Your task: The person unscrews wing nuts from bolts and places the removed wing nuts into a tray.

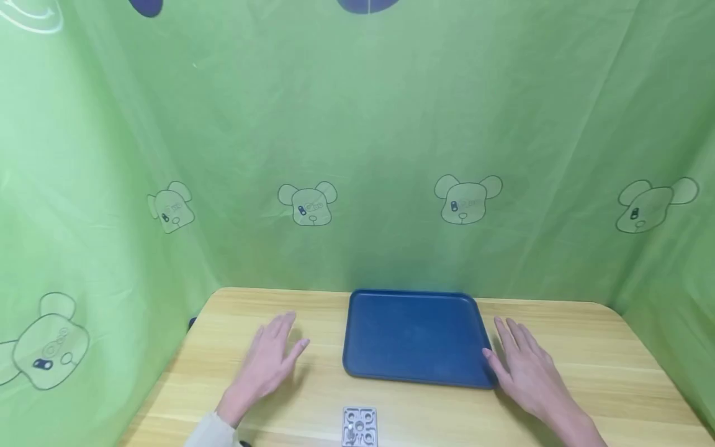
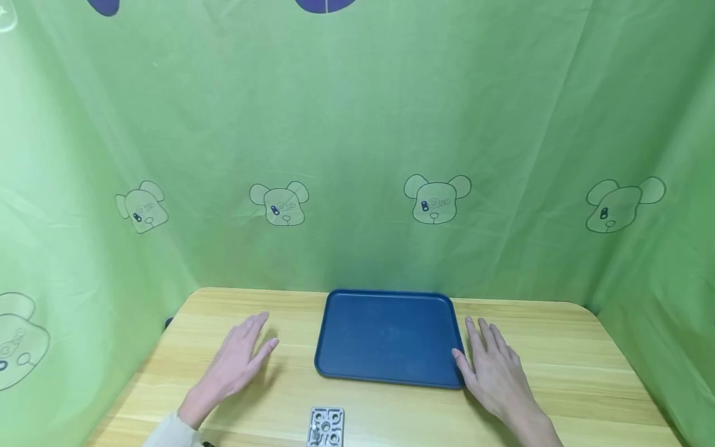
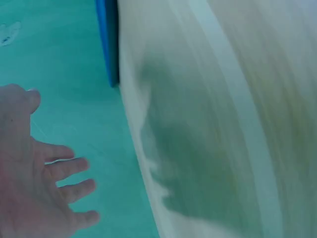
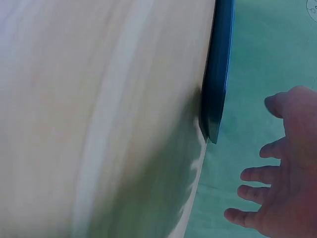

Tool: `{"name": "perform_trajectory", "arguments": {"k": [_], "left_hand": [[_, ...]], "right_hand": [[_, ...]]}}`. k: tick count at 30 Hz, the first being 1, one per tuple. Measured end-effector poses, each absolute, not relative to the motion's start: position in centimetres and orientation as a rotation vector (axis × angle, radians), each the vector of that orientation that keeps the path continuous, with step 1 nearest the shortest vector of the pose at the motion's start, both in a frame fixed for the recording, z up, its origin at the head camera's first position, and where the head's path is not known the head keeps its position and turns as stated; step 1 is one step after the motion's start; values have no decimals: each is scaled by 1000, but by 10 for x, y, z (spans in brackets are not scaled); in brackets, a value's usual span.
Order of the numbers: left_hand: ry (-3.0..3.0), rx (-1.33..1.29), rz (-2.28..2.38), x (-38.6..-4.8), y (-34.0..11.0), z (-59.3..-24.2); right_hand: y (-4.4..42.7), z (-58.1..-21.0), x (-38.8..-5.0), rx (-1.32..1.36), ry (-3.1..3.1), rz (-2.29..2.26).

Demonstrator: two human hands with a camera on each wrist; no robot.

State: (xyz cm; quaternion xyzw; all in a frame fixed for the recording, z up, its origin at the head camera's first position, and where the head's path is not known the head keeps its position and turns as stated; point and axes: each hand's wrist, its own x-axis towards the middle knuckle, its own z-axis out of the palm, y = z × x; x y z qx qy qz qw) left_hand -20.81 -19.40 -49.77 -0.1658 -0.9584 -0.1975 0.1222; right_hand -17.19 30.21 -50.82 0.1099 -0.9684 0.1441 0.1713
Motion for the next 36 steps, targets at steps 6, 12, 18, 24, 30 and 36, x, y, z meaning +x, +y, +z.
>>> {"name": "perform_trajectory", "arguments": {"k": [6,12,18,24,30,36], "left_hand": [[-2849,-558,-828,-187,-186,-488],[-2894,-758,-1138,-170,-174,-488],[-2869,-1081,-1454,-156,-167,-494],[-2907,-1212,-1411,-146,-158,-497],[-2972,-1074,-1270,-136,-143,-502],[-2976,-988,-1225,-131,-127,-506]], "right_hand": [[295,-510,-173,341,-2732,517],[289,-513,-178,323,-2738,687],[284,-514,-182,303,-2769,764],[280,-515,-188,227,-2776,797],[281,-517,-192,131,-2819,831],[282,-517,-193,100,-2831,849]]}}
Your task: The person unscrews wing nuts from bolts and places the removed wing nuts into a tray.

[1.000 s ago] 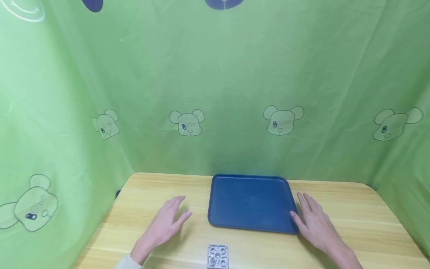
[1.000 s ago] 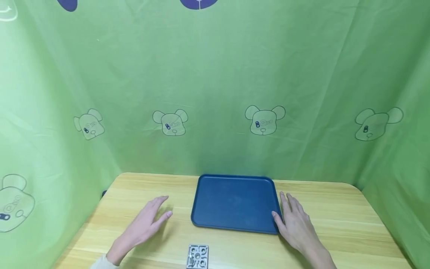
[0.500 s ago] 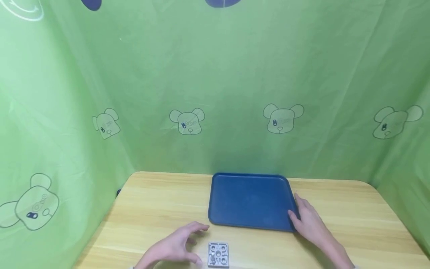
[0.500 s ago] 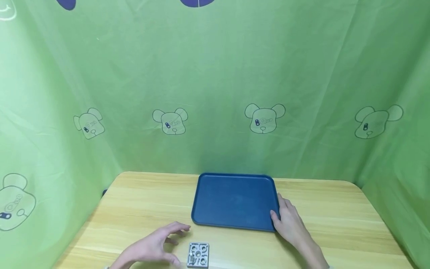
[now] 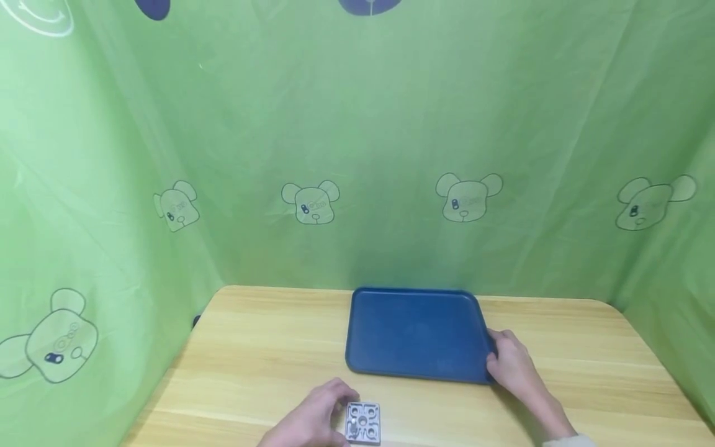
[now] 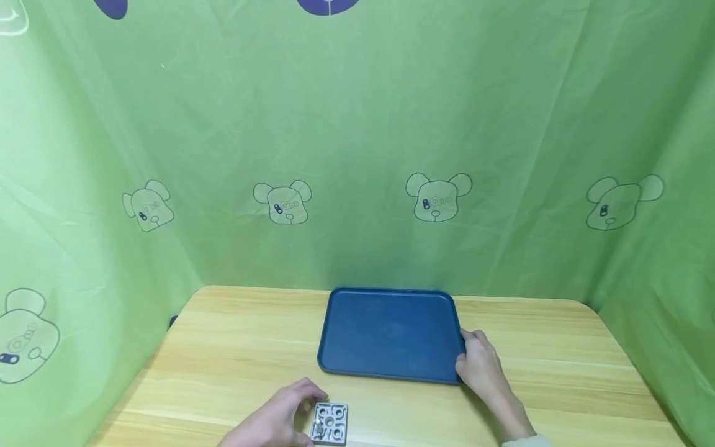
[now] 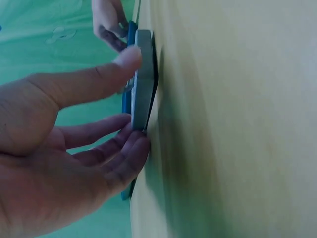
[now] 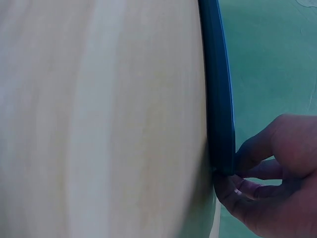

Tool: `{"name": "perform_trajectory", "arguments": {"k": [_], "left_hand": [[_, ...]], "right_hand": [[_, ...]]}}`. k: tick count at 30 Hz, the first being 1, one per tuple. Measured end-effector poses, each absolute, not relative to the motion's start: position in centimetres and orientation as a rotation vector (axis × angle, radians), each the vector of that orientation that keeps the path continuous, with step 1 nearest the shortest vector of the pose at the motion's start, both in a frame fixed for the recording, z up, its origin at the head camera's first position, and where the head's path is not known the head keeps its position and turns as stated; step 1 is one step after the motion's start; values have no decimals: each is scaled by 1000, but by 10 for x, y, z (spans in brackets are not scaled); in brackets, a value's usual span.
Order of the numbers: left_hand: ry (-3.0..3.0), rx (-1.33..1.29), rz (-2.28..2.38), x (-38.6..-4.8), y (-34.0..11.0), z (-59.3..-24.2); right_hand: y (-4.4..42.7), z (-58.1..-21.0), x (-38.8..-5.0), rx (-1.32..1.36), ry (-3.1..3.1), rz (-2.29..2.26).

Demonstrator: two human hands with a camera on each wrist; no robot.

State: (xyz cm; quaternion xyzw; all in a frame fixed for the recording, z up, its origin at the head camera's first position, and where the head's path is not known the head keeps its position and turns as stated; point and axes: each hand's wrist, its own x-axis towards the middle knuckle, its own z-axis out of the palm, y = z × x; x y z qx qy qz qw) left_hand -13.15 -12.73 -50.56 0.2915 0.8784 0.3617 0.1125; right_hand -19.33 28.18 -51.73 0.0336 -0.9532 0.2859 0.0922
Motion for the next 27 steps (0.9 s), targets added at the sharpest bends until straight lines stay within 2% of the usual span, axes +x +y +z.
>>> {"name": "perform_trajectory", "arguments": {"k": [20,27], "left_hand": [[2645,818,969,-137,-94,-510],[2713,943,878,-144,-79,-513]], "right_hand": [[256,-514,-193,108,-2820,953],[244,-512,-194,86,-2825,983]]}}
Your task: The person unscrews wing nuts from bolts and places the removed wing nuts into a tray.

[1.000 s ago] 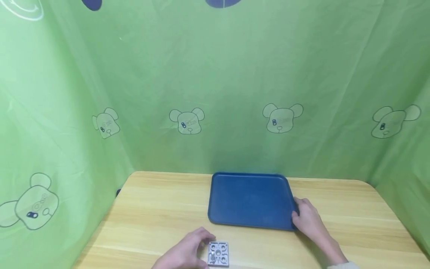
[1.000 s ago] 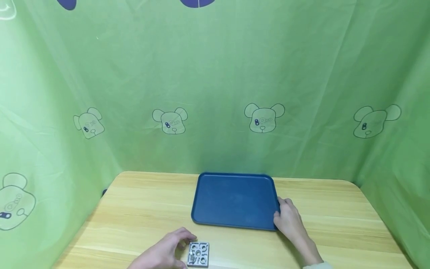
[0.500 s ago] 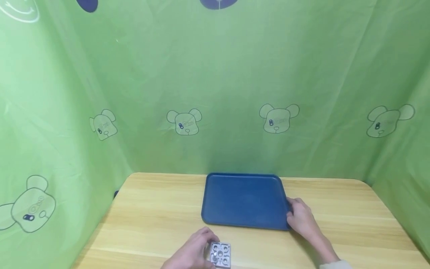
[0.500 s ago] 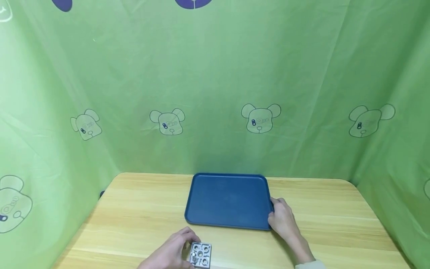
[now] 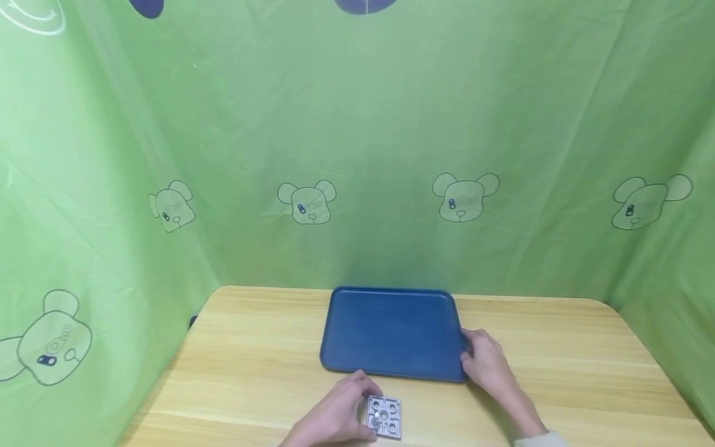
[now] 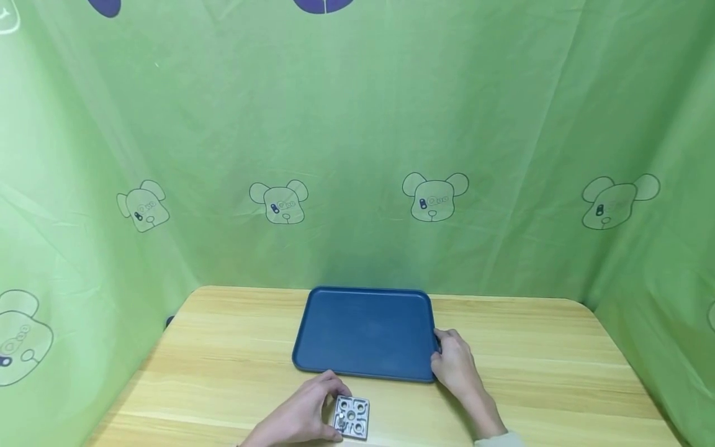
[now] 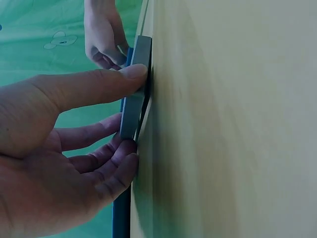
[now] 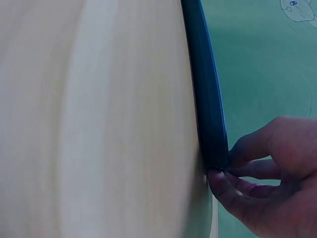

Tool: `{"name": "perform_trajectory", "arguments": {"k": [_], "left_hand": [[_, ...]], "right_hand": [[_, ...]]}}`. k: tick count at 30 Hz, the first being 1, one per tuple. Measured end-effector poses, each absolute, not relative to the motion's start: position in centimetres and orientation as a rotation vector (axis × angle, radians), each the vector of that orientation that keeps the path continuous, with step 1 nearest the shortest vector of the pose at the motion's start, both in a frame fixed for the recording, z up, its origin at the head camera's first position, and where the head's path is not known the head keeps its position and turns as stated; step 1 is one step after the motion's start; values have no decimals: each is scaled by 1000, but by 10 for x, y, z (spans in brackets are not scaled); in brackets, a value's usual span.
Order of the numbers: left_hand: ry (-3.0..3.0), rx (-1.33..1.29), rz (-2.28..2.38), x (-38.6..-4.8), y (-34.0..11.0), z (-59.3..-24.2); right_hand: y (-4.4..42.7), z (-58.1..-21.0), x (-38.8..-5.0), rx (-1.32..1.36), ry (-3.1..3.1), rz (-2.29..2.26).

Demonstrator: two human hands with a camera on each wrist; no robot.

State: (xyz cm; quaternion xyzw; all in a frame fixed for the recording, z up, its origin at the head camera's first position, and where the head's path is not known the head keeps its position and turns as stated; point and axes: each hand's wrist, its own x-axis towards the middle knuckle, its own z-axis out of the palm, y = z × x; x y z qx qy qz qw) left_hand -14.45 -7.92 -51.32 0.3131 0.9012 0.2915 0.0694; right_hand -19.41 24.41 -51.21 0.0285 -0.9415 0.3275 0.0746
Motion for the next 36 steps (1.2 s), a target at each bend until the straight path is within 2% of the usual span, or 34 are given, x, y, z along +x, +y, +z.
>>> {"name": "perform_trajectory", "arguments": {"k": [12,36], "left_hand": [[2667,920,927,-146,-64,-511],[2531,933,1251,-157,-65,-500]], "right_hand": [[231,-512,-197,36,-2826,1032],[236,-512,-199,-2,-2838,1052]]}}
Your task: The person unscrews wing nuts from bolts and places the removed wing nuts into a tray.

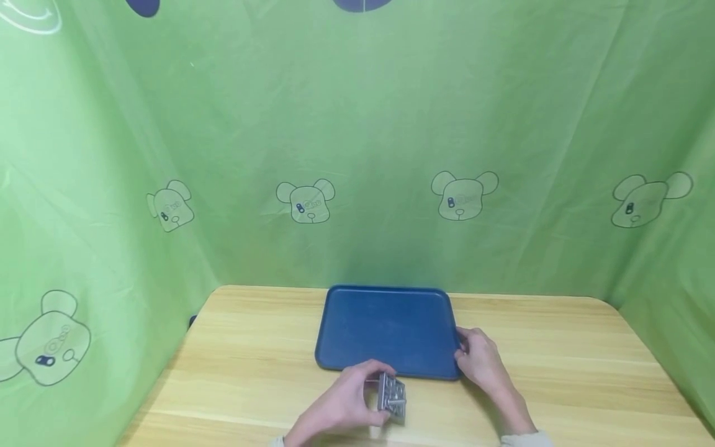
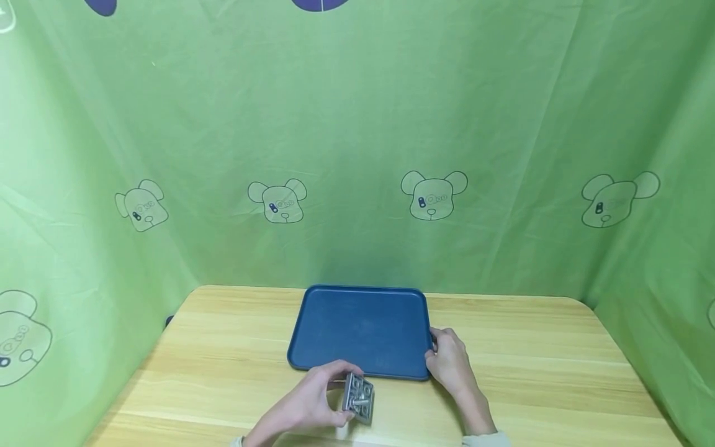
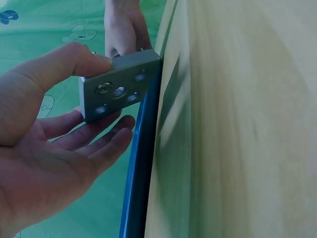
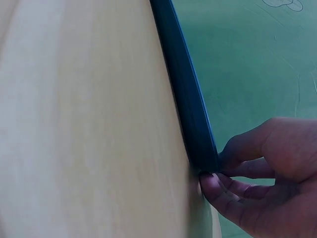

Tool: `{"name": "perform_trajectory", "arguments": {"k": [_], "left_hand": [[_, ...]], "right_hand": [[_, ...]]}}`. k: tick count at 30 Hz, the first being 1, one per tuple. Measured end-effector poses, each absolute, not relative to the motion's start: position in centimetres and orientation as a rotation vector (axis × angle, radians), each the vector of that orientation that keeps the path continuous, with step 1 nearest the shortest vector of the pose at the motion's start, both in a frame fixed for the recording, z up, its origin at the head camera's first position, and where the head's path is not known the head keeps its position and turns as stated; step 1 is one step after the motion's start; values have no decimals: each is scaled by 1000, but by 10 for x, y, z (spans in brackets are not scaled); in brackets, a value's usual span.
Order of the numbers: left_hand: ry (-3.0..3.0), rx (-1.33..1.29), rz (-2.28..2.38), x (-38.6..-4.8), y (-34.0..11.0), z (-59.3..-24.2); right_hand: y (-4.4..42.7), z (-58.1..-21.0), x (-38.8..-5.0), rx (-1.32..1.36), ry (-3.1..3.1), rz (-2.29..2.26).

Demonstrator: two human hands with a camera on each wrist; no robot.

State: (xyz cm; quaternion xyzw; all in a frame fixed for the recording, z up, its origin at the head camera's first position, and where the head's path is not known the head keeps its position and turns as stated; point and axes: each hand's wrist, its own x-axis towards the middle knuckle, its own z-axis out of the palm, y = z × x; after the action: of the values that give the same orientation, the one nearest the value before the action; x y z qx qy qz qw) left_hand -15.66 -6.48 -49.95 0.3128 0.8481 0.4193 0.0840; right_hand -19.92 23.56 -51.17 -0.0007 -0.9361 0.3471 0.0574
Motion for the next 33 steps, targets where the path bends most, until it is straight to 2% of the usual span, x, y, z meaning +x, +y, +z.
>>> {"name": "perform_trajectory", "arguments": {"k": [9,17,25,33], "left_hand": [[2376,819,1543,-166,-64,-493],[2232,943,1724,-173,-63,-498],[2048,808,1941,-175,-62,-502],[1925,792,2061,-177,-65,-505]], "right_hand": [[238,-513,-201,-5,-2833,1051],[238,-514,-200,-15,-2837,1069],[236,-513,-199,0,-2823,1051],[236,-501,-192,7,-2827,1121]]}}
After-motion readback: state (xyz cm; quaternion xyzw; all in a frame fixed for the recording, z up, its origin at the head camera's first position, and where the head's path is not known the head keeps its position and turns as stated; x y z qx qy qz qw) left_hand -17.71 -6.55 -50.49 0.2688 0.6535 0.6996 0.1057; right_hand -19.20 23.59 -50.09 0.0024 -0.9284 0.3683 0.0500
